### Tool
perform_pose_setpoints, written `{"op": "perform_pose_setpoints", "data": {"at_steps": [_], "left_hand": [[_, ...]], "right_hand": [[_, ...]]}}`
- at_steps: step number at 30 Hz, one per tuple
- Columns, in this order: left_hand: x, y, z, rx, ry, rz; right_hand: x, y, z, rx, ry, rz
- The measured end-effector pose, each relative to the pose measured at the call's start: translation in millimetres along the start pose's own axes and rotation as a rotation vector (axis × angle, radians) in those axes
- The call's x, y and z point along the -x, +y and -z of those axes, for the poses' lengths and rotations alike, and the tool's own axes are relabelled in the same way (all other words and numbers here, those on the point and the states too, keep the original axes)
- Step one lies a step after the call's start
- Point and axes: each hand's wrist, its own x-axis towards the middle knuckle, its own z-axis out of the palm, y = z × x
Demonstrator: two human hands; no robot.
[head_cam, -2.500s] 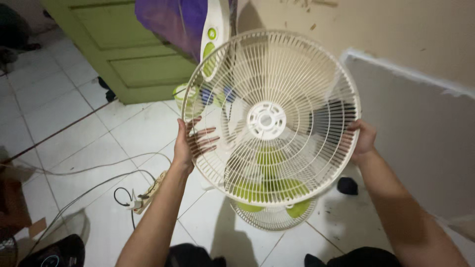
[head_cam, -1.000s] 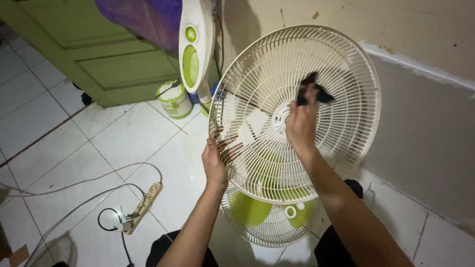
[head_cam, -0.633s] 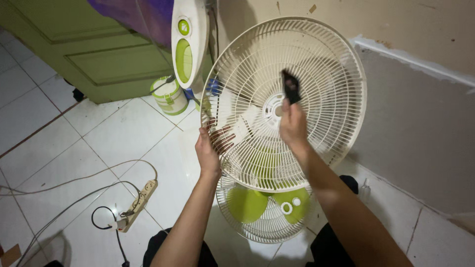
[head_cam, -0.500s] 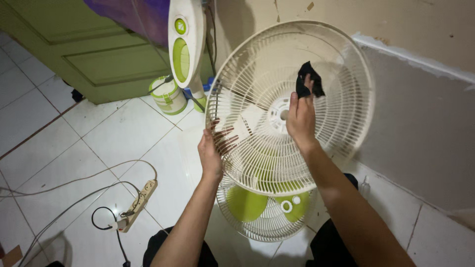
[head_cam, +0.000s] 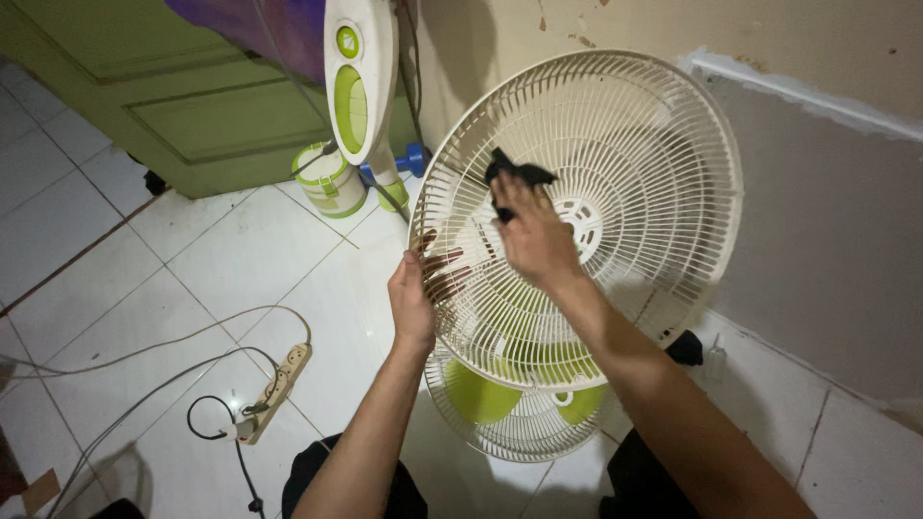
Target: The person wipes the front grille of a standing fan with a dark cloth, then reattaches the grille to the fan head and secures it by hand. The fan blades are visible but not directly wiped in this clip.
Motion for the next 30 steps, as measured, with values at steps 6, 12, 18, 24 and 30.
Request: {"op": "perform_pose_setpoints", "data": {"at_steps": [6, 12, 18, 24, 30], "left_hand": [[0, 6, 1, 0.022, -0.044, -0.016], [-6, 0, 8, -0.009, -0.004, -0.012], [-5, -7, 0, 0.057, 0.01, -0.002], [-14, 0, 9, 0.056, 0.103, 0.04], [-15, -3, 11, -0.018, 0.101, 0.009]], "right_hand": [[-2, 20, 29, 0.053, 0.173, -0.155], [1, 34, 33, 0.026, 0.212, -0.239], [6, -6, 3, 0.099, 0.214, 0.071], [4, -31, -1, -0.58, -0.005, -0.412], [-15, 28, 6, -1.963, 0.596, -0.563]]}}
